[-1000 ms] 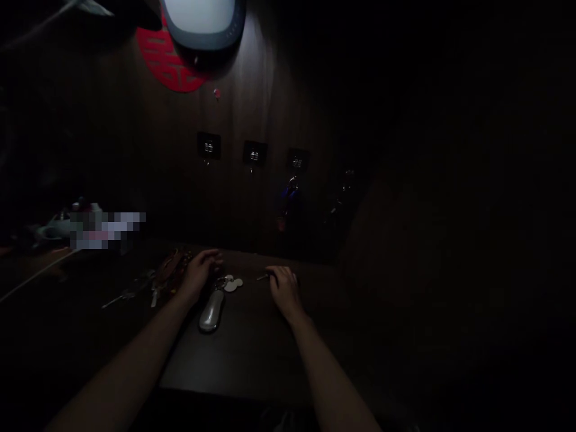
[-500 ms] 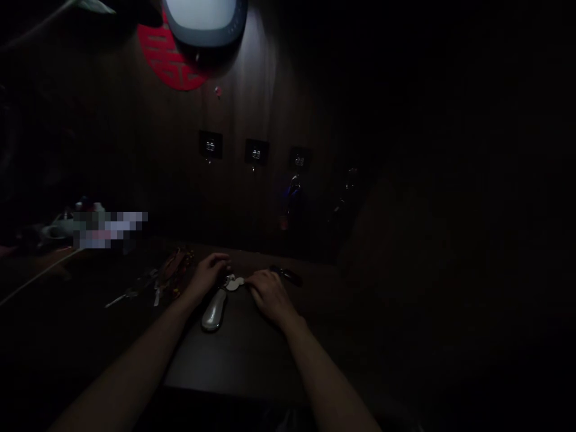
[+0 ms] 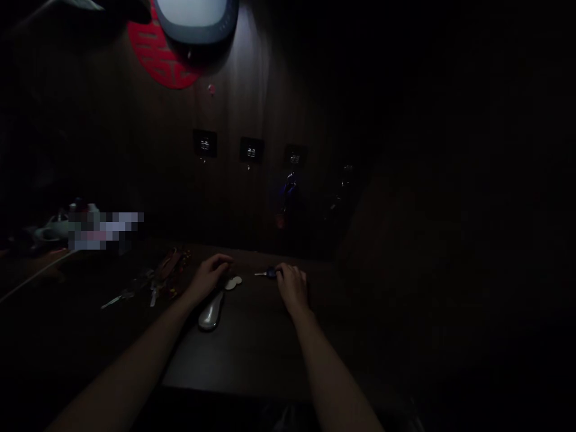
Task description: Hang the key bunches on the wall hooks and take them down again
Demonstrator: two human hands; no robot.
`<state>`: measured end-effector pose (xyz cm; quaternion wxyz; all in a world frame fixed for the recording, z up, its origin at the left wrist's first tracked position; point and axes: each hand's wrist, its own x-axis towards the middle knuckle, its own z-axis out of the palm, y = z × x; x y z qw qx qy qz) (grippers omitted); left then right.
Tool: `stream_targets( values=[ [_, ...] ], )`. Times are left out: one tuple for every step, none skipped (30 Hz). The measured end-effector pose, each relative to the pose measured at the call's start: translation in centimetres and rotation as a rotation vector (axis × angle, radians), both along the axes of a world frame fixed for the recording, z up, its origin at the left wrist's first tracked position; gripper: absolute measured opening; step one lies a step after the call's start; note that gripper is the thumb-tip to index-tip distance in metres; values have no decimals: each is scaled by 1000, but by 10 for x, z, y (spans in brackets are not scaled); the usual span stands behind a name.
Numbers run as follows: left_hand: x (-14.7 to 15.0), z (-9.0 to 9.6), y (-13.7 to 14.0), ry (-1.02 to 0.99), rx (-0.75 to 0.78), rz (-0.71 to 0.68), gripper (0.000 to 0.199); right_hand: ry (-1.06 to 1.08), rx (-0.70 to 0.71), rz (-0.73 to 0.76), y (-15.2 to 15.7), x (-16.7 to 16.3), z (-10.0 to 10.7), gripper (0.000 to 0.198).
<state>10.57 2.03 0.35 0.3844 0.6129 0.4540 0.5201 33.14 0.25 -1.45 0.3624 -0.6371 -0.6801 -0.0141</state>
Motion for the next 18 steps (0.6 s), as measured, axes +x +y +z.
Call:
stream_targets(
  values=[
    [0,2,-2,25,17,-6,23,55,-1,22,0,0,2,14],
    [1,3,-3,52,35,-4,23,127,-2,45,-1,-1,4,13],
    [2,5,-5,82,55,-2,23,208,0,71,-1,-2,7,13],
    [3,7,-8,112,77,-2,22,289,7,96,-2,-4,10,12],
    [5,8,-11,138,102,-7,22,361,26,124,-3,-6,13,13],
    [6,10,-14,160,130,-23,22,414,55,155,-4,-9,17,14],
    [8,11,-17,178,162,-47,22,447,91,189,-5,-13,20,14],
    [10,12,-20,193,196,-76,21,466,124,223,-7,-16,23,15],
    [12,13,-23,207,227,-104,21,480,146,252,-9,-20,26,14],
    [14,13,-26,220,255,-125,21,492,156,280,-10,-24,28,14],
    [15,14,-28,234,279,-143,21,507,153,306,-12,-27,30,14],
    [16,15,-30,246,297,-155,21,526,142,327,-13,-31,30,14],
    [17,15,-31,258,311,-167,20,548,128,348,-14,-34,30,14],
    [17,15,-32,271,318,-182,20,572,114,366,-14,-37,30,14],
    [17,16,-32,285,320,-198,20,597,99,381,-15,-39,30,14],
    [18,16,-32,298,317,-209,20,622,86,393,-15,-41,29,14],
    [18,16,-32,309,311,-217,21,648,74,403,-15,-43,29,14],
    [18,16,-32,318,305,-224,22,675,64,410,-15,-44,29,14]
  ],
)
